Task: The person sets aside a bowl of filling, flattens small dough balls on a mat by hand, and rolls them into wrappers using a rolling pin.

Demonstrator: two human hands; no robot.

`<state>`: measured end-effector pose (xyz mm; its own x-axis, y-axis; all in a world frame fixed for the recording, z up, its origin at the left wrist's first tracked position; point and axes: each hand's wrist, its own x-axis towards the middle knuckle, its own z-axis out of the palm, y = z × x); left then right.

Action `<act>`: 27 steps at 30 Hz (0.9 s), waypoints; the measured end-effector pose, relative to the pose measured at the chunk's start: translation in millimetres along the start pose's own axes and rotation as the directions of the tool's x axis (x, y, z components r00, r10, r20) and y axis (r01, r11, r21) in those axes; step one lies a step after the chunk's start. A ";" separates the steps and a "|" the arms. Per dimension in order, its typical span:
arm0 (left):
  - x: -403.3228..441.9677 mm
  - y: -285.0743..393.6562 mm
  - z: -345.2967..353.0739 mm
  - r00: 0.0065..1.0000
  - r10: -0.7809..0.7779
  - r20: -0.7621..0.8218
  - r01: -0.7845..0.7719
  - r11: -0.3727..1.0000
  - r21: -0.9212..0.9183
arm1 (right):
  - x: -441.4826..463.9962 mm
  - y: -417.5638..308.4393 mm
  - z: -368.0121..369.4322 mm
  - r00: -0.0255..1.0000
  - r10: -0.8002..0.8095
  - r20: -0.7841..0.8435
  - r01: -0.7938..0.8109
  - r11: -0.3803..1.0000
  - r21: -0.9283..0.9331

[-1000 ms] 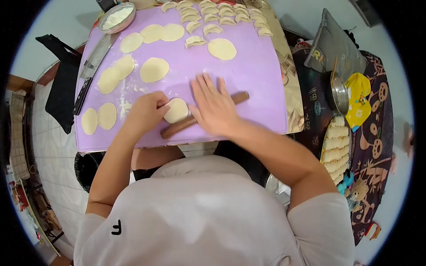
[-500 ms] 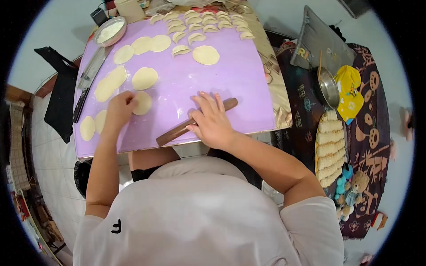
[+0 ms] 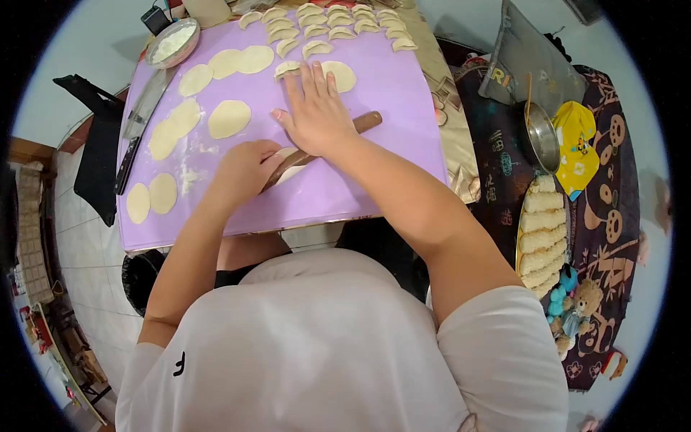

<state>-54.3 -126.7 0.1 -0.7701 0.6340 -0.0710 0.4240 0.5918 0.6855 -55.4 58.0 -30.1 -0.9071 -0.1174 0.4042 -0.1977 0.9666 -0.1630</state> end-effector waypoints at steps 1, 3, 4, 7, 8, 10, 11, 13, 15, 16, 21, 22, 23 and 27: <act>4.0 1.3 0.7 1.000 -0.006 0.015 0.006 1.000 0.029 | -3.3 -1.4 -2.1 1.000 0.006 0.028 -0.007 1.000 0.022; 5.6 -4.1 2.7 0.999 -0.030 0.035 0.031 0.999 -0.029 | -28.1 -3.7 -19.3 0.995 0.016 0.095 -0.022 0.998 0.060; 6.3 -10.3 5.6 0.998 -0.044 0.040 0.049 0.993 -0.111 | -50.5 -5.9 -34.5 0.983 0.004 0.184 -0.014 0.999 0.050; -1.4 -17.9 10.5 0.989 -0.130 0.065 0.144 0.944 -0.297 | -90.9 -10.0 -63.0 0.936 -0.002 0.351 -0.010 0.999 0.030; -7.3 -17.6 14.0 0.983 -0.168 0.079 0.185 0.920 -0.344 | -89.7 -10.7 -62.3 0.939 0.004 0.344 -0.016 0.999 0.034; -14.8 -9.7 12.0 0.995 -0.097 0.002 0.096 0.983 -0.155 | -76.1 -9.2 -50.7 0.959 0.010 0.283 -0.019 0.999 0.031; -16.5 -6.1 8.3 0.997 -0.060 -0.040 0.058 0.997 -0.054 | -53.5 -4.6 -36.3 0.973 0.001 0.229 -0.008 1.000 0.028; -13.3 -0.5 3.0 0.997 -0.008 -0.078 0.006 1.000 -0.017 | -25.6 -1.0 -14.7 0.990 -0.002 0.144 -0.002 1.000 0.025; -4.1 -2.3 0.5 0.997 0.049 -0.061 -0.047 0.998 0.031 | -10.7 1.7 -3.0 0.997 0.011 0.071 -0.011 1.000 0.006; 0.7 -6.3 1.9 0.997 0.072 -0.020 -0.071 0.996 0.059 | -17.0 0.3 -8.9 0.992 0.009 0.126 -0.011 1.000 0.020; -0.9 -10.1 2.7 0.968 -0.196 0.157 0.239 0.911 -0.336 | -99.9 -12.4 -66.9 0.937 -0.040 0.348 0.040 0.999 0.006; -3.7 -15.7 4.8 0.974 -0.175 0.146 0.212 0.933 -0.291 | -96.4 -11.0 -62.8 0.942 -0.034 0.334 0.035 0.999 0.005; -4.4 -17.9 6.8 0.979 -0.151 0.136 0.180 0.953 -0.243 | -85.0 -8.8 -53.0 0.948 -0.027 0.318 0.028 1.000 0.002; -4.4 -1.9 -3.8 1.000 -0.014 0.009 0.014 1.000 -0.020 | -10.3 7.8 0.6 0.996 -0.024 0.088 0.022 1.000 0.021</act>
<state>-53.5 -132.5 1.8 -0.7714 0.6303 -0.0869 0.4038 0.5905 0.6987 -47.8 66.6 -36.1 -0.9312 -0.1600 0.3276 -0.2256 0.9588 -0.1729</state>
